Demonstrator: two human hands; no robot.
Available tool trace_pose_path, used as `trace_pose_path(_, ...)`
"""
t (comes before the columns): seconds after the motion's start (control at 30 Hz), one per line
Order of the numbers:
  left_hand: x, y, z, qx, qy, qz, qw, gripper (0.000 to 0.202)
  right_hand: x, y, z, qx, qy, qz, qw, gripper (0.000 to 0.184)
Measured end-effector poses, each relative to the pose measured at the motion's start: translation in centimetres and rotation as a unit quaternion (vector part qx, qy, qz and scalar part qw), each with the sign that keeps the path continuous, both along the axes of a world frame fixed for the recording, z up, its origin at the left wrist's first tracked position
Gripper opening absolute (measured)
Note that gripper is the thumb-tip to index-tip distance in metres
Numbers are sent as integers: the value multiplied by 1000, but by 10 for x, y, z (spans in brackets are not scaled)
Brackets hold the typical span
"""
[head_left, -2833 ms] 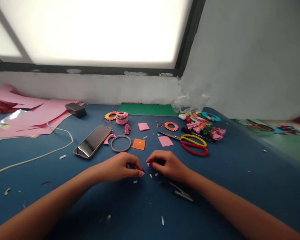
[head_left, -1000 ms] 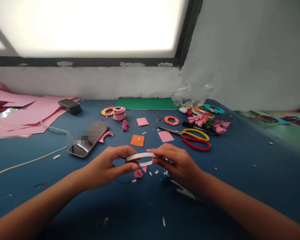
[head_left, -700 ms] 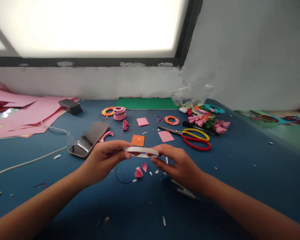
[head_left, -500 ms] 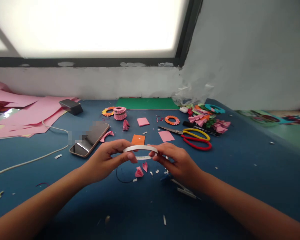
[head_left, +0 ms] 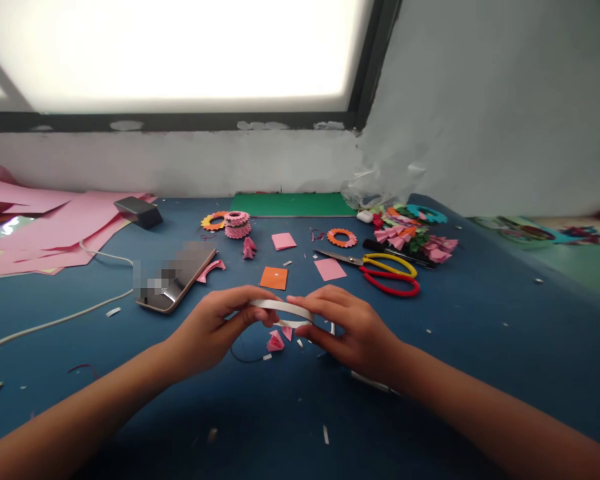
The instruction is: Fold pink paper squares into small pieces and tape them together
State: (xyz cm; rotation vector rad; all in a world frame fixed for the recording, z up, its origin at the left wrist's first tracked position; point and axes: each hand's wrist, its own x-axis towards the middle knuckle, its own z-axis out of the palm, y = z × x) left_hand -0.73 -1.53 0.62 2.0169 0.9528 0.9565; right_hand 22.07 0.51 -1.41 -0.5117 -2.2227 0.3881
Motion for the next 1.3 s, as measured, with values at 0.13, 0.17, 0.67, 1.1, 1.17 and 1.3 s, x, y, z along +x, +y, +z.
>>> trace_pose_path(0.13,-3,1,0,-8,-32,2,999,18,2,4,-2,-88,-13,0,996,16)
trace_pose_path(0.17,-4,1,0,-24,-37,-11,999,20,2,5,-1,-103,-15,-3,995,14)
trace_pose_path(0.67,1,-4,3,-52,75,-25,996,30,1,3,-3,62,-55,-4,997,35)
trace_pose_path(1.1,4,-8,9,-86,65,-7,994,25,2,4,-3,30,-44,-5,999,29)
trace_pose_path(1.17,4,-7,11,-86,58,-17,994,25,2,4,-3,29,-43,-7,999,29)
trace_pose_path(1.3,4,-6,12,-101,42,-34,993,25,3,6,-4,29,-41,-9,999,29)
